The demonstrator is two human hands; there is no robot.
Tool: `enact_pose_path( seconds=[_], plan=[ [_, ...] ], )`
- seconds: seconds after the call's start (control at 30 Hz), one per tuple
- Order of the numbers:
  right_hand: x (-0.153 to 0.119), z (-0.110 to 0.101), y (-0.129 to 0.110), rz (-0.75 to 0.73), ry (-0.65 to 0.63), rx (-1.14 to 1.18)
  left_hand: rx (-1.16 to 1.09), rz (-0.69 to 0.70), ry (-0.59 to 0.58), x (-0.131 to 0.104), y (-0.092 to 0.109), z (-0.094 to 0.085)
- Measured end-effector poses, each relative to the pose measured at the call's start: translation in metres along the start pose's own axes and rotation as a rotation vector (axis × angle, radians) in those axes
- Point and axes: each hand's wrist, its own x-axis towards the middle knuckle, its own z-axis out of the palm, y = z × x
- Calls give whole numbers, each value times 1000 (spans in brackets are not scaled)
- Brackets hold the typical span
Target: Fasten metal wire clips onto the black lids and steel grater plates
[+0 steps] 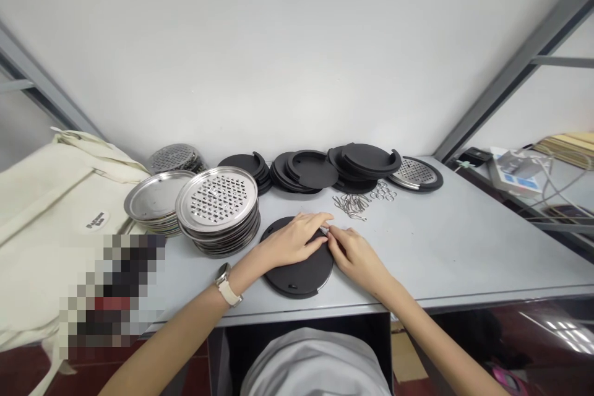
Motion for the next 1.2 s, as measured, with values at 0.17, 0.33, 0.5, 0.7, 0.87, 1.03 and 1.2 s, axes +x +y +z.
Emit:
enact_pose_path(
  seconds=[0.17, 0.33, 0.5, 0.7, 0.87, 1.03, 1.2],
  plan=[
    [-1, 1, 2, -7, -3, -25, -27, -13, -11, -1, 0, 0],
    [1, 0, 4, -13, -23, -20, -57, -17, -7, 0, -2, 1],
    [0, -1, 6, -6, -28, -16, -85, -21, -21, 2, 0, -2],
    [0, -1, 3, -5, -16, -29, -84, -21, -32, 3, 1, -2],
    [0, 0, 2, -9, -21, -42, -75, -22, -50, 2, 0, -1],
    [-1, 1, 1, 7, -33, -34, -81, -17, -40, 2, -1, 0],
    [0, -1, 1, 25, -45, -1, -66, -15, -36, 2, -1, 0]
  ],
)
